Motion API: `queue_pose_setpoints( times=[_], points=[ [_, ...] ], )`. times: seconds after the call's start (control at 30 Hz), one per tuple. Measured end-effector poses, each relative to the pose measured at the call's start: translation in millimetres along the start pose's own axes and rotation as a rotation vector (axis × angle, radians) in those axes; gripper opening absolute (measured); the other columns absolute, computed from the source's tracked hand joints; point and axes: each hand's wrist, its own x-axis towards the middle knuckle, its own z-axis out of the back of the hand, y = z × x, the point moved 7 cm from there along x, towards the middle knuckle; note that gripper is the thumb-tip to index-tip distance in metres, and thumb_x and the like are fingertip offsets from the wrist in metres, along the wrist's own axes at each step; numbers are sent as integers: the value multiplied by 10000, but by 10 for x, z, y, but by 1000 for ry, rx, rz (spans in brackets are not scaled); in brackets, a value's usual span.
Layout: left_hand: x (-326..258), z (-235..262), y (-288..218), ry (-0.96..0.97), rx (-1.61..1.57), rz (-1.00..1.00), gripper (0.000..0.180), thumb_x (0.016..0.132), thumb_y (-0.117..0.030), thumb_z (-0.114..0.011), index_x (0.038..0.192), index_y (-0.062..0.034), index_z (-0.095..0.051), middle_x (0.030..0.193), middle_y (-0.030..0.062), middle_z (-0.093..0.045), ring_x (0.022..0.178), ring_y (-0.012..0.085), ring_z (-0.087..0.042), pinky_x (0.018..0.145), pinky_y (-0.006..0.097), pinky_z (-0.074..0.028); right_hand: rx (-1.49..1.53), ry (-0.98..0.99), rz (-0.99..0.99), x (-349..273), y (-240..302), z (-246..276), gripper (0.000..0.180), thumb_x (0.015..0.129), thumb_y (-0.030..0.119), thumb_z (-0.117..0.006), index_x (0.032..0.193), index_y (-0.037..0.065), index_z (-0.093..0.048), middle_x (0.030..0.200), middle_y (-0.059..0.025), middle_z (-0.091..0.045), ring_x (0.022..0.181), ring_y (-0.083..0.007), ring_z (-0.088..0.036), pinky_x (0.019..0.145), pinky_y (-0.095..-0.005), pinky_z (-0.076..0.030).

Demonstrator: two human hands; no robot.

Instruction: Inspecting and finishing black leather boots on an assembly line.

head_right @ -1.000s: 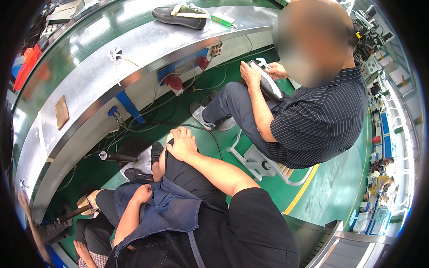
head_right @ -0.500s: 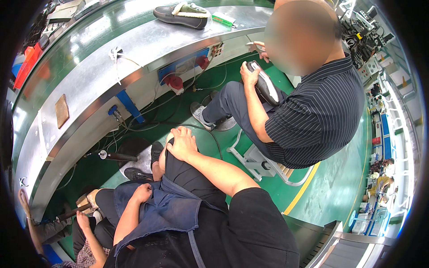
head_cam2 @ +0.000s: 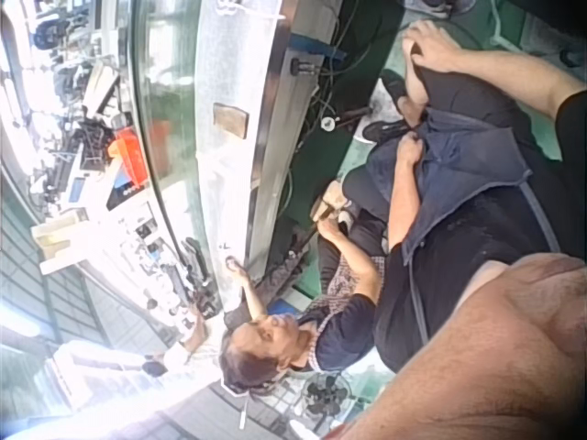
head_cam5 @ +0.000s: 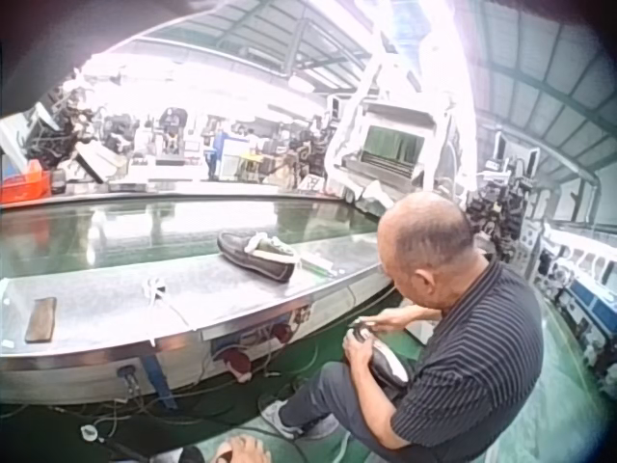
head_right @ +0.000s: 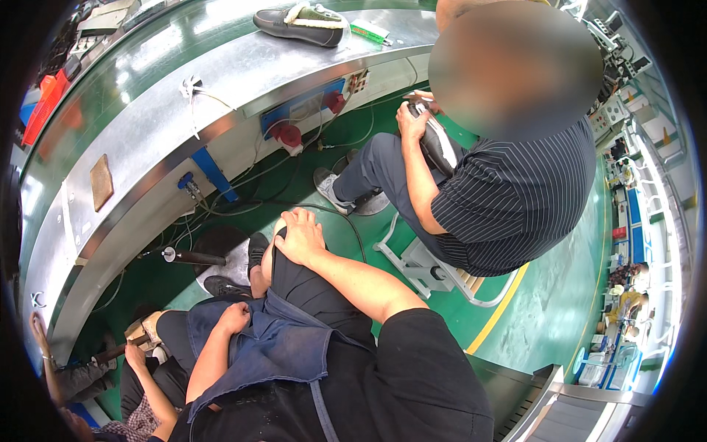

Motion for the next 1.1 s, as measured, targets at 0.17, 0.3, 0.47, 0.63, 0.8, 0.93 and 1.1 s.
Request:
queue_pose_setpoints(
  times=[0.17,0.3,0.47,0.63,0.8,0.93,1.1],
  points=[
    [10,5,1,-7,-1,4,288,820,-223,-659,1034,-37,-707,1021,234,-715,1021,389,-687,892,451,-536,-1,-4,1,8,-15,1,637,799,318,-721,1373,109,-542,1422,-173,-454,1365,-379,-396,1065,-613,-406],
    [2,6,-2,7,-5,9,292,821,-226,-657,1039,-39,-709,1035,235,-715,1032,389,-685,904,449,-534,3,4,1,9,2,16,638,798,313,-717,1375,102,-544,1423,-174,-455,1364,-375,-397,1067,-618,-403],
    [-1,20,-11,3,1,12,292,819,-229,-661,1039,-44,-712,1037,235,-716,1035,390,-683,908,449,-533,-8,-6,1,14,5,6,625,802,313,-710,1367,98,-551,1415,-173,-460,1353,-378,-405,1058,-594,-409],
    [8,5,-3,-2,0,10,281,815,-232,-669,1017,-42,-714,1021,228,-721,1020,387,-689,905,447,-537,2,1,5,13,-4,-10,641,811,322,-708,1385,90,-540,1419,-174,-458,1365,-375,-394,1069,-627,-403],
    [27,-14,23,-44,19,-54,234,813,-177,-657,982,-19,-694,919,211,-722,893,364,-708,801,440,-548,-9,-12,5,9,5,-15,634,810,327,-717,1375,97,-549,1414,-170,-460,1351,-376,-406,1056,-590,-411],
    [16,4,-3,-14,17,-6,288,814,-232,-662,1021,-39,-714,1015,240,-718,1015,397,-688,903,456,-536,-17,-17,0,0,14,20,625,803,324,-728,1362,101,-561,1410,-167,-464,1339,-376,-417,1047,-554,-418],
    [10,26,-51,7,26,-8,297,821,-231,-647,1037,-37,-710,1041,245,-712,1038,399,-679,913,456,-531,4,-7,2,9,-6,23,649,798,316,-711,1383,93,-542,1416,-169,-461,1359,-371,-397,1052,-593,-410]
  ],
)
